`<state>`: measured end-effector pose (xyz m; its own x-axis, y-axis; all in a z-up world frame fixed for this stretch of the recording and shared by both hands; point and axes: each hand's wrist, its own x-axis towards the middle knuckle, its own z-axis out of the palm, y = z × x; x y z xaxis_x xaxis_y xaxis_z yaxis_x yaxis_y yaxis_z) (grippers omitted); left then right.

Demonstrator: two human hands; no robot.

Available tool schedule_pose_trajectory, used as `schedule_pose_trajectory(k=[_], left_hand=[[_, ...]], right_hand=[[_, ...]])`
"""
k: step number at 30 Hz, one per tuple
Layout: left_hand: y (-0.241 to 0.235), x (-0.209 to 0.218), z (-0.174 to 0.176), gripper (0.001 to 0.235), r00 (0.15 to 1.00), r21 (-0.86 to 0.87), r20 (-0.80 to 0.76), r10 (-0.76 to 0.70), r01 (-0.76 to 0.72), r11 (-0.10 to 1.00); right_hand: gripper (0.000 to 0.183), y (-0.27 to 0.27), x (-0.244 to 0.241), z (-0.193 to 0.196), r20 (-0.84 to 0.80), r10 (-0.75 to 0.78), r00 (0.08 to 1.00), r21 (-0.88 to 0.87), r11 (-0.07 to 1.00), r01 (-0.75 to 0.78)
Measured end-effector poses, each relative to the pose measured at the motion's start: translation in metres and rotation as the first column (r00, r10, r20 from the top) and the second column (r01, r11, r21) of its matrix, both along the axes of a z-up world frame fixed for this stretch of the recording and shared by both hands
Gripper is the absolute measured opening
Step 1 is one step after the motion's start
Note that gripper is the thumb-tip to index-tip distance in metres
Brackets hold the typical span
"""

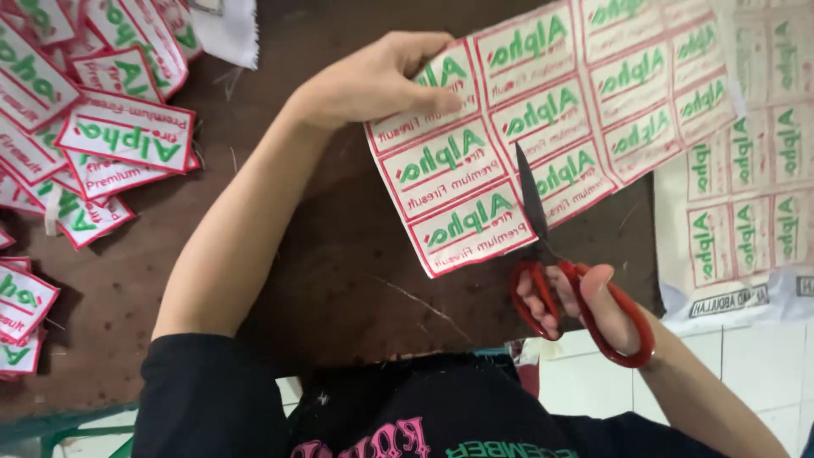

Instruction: The person uses red-handled scissors to cut a large sheet of white fabric printed with a repeating red and green 'Alpha' logo pattern. They cut the fabric into smaller rectangular pieces, which accumulate on the floor to the left.

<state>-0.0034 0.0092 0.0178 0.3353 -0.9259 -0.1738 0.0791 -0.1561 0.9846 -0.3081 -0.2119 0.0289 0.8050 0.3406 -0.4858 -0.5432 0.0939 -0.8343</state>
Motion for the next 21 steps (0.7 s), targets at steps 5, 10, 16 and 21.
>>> schedule_pose_trajectory(k=[5, 10, 16, 21], left_hand=[[-0.003, -0.004, -0.003, 0.038, 0.994, -0.155, -0.104, -0.021, 0.004, 0.988], [0.002, -0.010, 0.012, 0.037, 0.999, -0.158, -0.043, 0.018, -0.024, 0.987], [0.001, -0.008, 0.013, 0.035, 0.999, -0.036, -0.033, 0.038, -0.040, 0.999], [0.002, -0.004, 0.005, 0.036, 0.998, -0.214, 0.064, -0.011, 0.025, 0.977]], right_hand=[[0.098, 0.005, -0.004, 0.001, -0.014, -0.050, 0.999, -0.043, 0.998, 0.049], [0.100, 0.006, -0.011, -0.007, -0.072, -0.123, 0.990, -0.068, 0.991, 0.118], [0.103, 0.007, -0.019, -0.027, -0.154, -0.283, 0.947, -0.018, 0.959, 0.284], [0.100, 0.015, -0.015, -0.020, -0.086, -0.300, 0.950, -0.098, 0.952, 0.292]])
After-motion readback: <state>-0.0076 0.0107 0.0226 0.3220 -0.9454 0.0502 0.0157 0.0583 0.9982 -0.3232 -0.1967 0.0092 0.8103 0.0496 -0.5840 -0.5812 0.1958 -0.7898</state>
